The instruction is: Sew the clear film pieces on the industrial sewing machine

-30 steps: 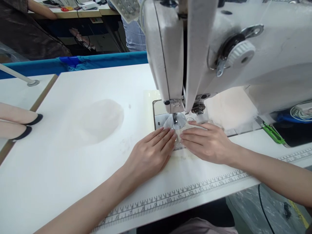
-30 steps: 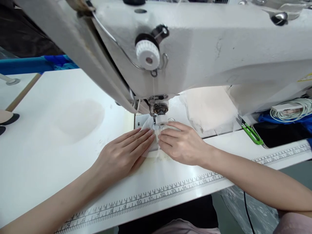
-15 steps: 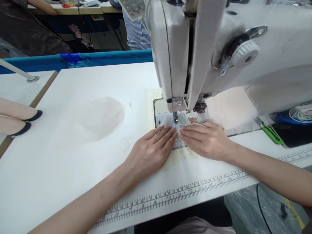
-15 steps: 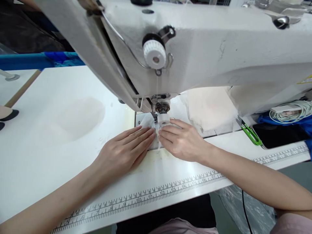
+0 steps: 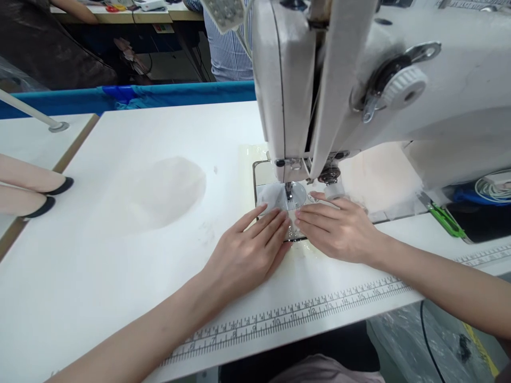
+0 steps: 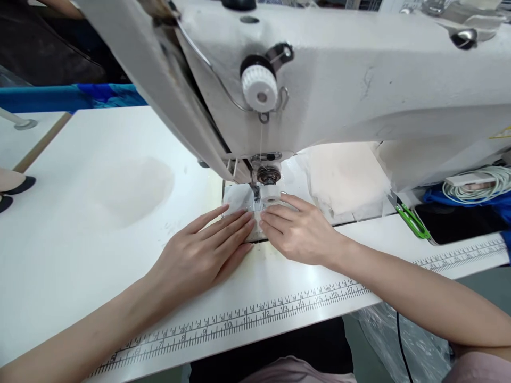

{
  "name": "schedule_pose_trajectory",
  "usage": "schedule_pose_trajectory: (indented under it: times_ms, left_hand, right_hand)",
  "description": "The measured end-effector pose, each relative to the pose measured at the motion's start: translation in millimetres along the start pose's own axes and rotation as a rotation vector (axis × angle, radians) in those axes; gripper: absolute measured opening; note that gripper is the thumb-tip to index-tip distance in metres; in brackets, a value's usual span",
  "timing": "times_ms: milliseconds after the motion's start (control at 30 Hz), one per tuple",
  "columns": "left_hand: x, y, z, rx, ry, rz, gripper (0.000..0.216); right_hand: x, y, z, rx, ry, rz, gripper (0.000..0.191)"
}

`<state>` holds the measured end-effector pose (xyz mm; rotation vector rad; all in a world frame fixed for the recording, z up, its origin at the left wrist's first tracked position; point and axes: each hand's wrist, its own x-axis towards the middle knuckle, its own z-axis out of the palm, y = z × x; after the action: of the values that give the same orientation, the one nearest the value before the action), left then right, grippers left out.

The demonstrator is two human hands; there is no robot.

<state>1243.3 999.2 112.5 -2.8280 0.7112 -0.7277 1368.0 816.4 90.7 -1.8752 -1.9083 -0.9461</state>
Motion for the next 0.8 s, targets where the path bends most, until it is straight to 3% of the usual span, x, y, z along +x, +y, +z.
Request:
schedule_pose_trajectory:
  times_ms: [800]
  left_hand:
    - [2.6,-2.8,9.4,0.059,0.0,-0.078,0.043]
  right_hand:
    - [3.9,-3.0,4.3,-0.057,-0.04,0.132,0.026]
